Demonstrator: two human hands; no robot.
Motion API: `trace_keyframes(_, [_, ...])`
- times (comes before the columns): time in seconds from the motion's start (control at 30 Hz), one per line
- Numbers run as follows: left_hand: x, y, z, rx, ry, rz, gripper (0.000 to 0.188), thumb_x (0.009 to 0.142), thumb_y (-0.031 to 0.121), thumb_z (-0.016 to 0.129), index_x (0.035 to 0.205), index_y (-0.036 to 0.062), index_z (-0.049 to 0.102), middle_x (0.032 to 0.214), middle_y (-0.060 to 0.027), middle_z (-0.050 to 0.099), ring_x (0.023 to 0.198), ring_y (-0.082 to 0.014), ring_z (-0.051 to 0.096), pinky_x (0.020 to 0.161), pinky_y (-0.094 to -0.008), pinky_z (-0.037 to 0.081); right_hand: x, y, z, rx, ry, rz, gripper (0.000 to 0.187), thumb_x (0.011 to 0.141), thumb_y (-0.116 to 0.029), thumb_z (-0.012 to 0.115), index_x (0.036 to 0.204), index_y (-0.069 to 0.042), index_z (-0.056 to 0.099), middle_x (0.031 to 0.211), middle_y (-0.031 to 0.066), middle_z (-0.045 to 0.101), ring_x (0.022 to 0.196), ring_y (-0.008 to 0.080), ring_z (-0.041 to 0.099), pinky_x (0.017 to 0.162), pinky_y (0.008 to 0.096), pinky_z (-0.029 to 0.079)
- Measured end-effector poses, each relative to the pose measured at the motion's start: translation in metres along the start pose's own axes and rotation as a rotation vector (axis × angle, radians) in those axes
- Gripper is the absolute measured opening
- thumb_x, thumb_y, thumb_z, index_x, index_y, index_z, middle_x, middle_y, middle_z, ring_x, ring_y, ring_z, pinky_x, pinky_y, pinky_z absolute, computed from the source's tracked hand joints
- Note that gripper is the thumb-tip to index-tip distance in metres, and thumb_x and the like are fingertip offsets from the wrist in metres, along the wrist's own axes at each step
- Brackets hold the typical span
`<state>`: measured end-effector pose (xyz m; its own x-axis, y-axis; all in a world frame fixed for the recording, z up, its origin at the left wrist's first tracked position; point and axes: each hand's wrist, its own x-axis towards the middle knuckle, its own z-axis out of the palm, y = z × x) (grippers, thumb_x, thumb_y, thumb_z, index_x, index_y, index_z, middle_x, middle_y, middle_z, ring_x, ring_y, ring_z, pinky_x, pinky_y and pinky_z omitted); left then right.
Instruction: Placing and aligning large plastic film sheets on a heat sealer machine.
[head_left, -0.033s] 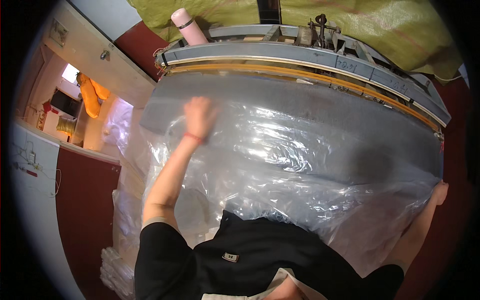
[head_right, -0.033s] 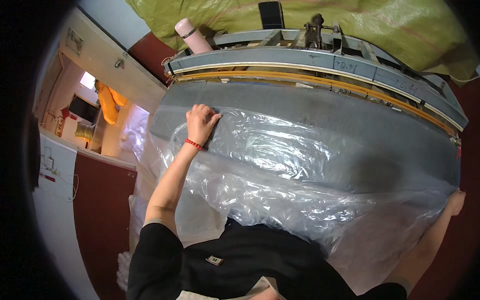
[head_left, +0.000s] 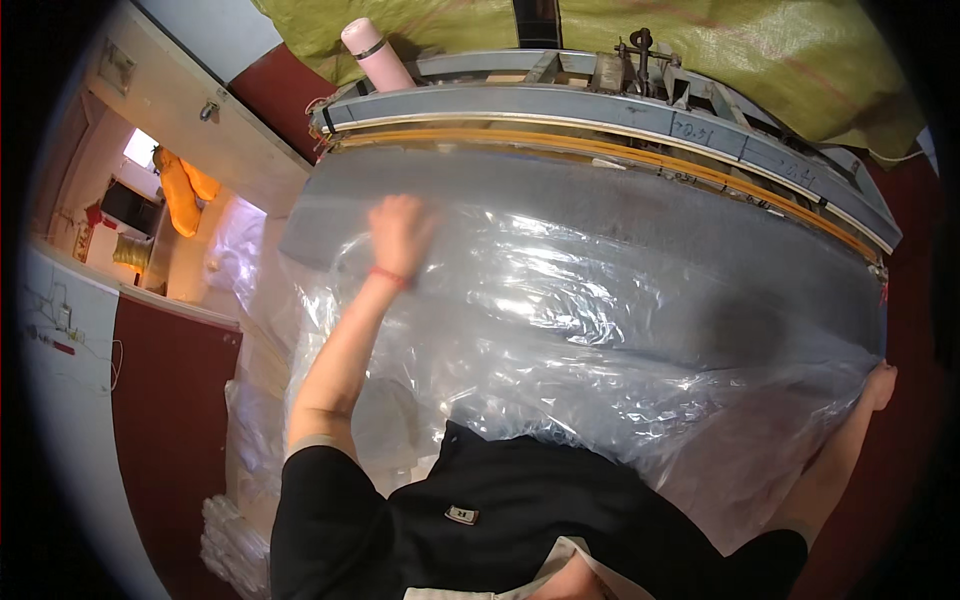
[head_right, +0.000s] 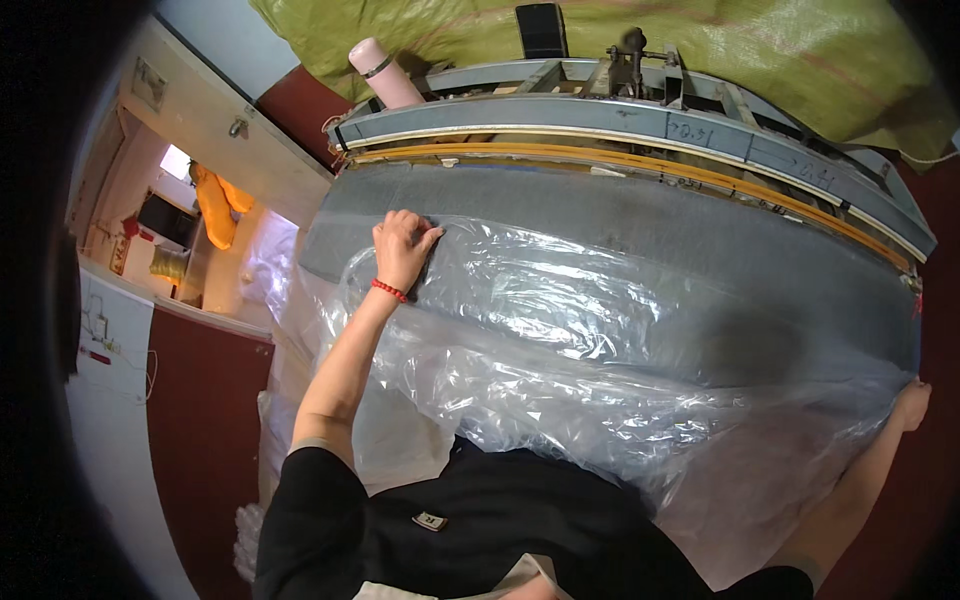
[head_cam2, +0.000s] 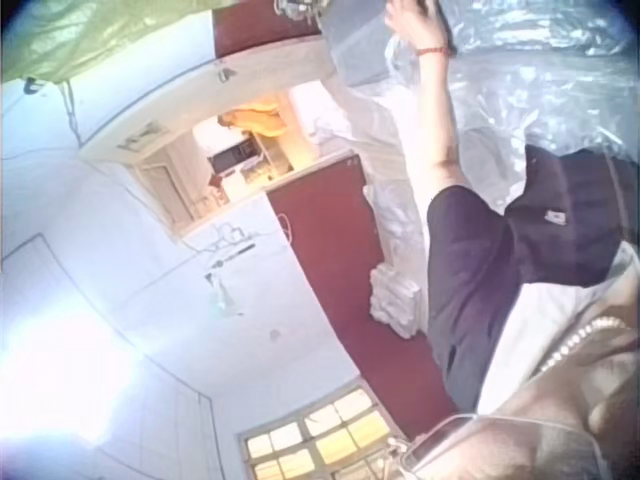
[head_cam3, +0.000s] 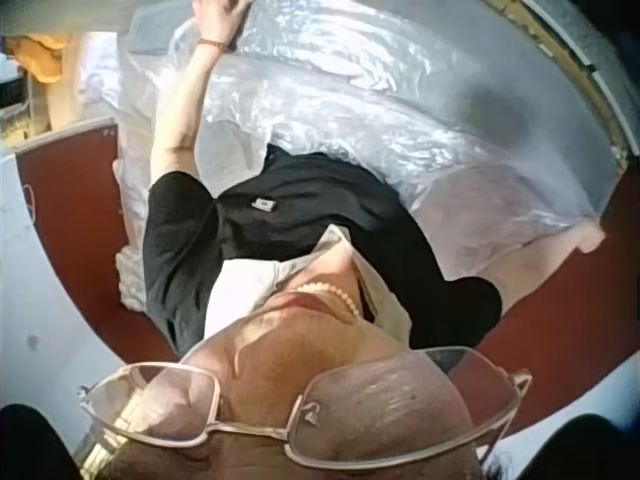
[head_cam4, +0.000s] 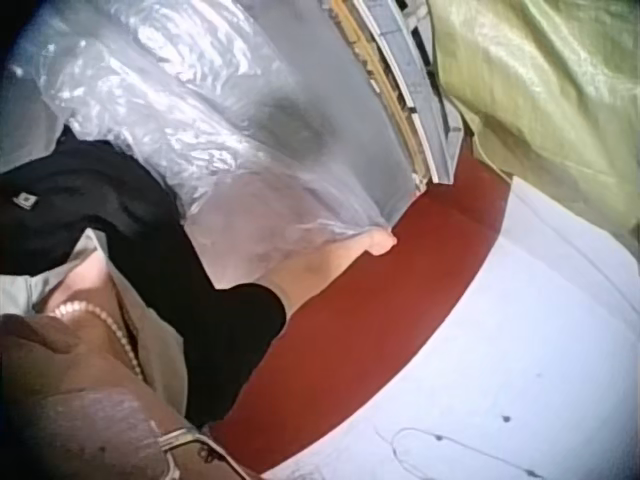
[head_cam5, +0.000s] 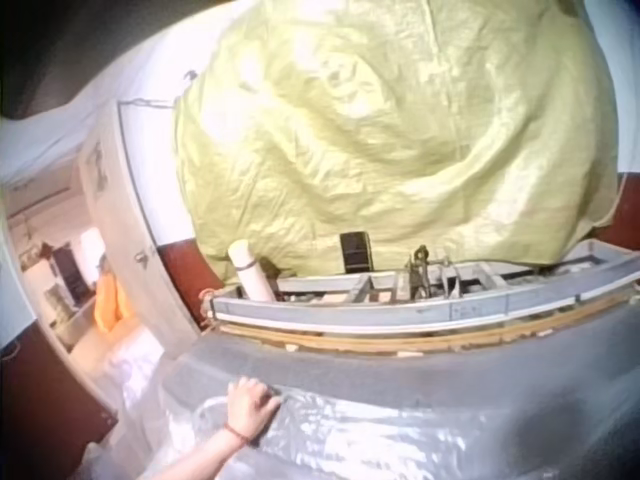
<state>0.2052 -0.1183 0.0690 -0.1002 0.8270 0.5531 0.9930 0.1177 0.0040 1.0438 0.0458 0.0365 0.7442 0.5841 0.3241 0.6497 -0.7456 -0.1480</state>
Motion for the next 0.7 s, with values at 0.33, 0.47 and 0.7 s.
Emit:
trace_keyframes(0.33, [0.012,0.004,0.018,-0.272,-0.009,-0.275,0.036,0.066,0.018,0.069,0.098,0.0071,0.055,0.063,-0.0052,0.059,0.06,-0.0209,0.057,0.058,-0.0311,0.044,0.08,0.096,0.055,1.047,-0.092,0.021,0.04,0.081,-0.032,0.059,0.096,0.005,0.057,0.09,0.0089,0.06,0.081,0.0165,0.057,0.072,0.0288,0.046])
trace_keyframes(0.47, [0.007,-0.01,0.011,-0.25,-0.06,-0.269,0.043,0.068,0.016,0.068,0.107,0.0078,0.051,0.065,-0.0056,0.06,0.06,-0.0201,0.058,0.059,-0.0299,0.045,0.07,0.107,0.032,1.44,-0.146,0.073,0.036,0.078,-0.027,0.063,0.099,0.001,0.057,0.092,0.0106,0.06,0.082,0.0198,0.057,0.075,0.0309,0.046])
trace_keyframes(0.7, [0.018,-0.021,0.002,-0.273,-0.34,-0.217,0.026,0.069,0.024,0.061,0.09,0.0083,0.06,0.086,-0.0109,0.06,0.081,-0.0303,0.057,0.072,-0.0396,0.045,0.08,0.143,-0.002,1.335,-0.371,0.033,0.038,0.083,-0.036,0.054,0.098,-0.001,0.06,0.092,0.0086,0.06,0.083,0.018,0.056,0.075,0.029,0.044])
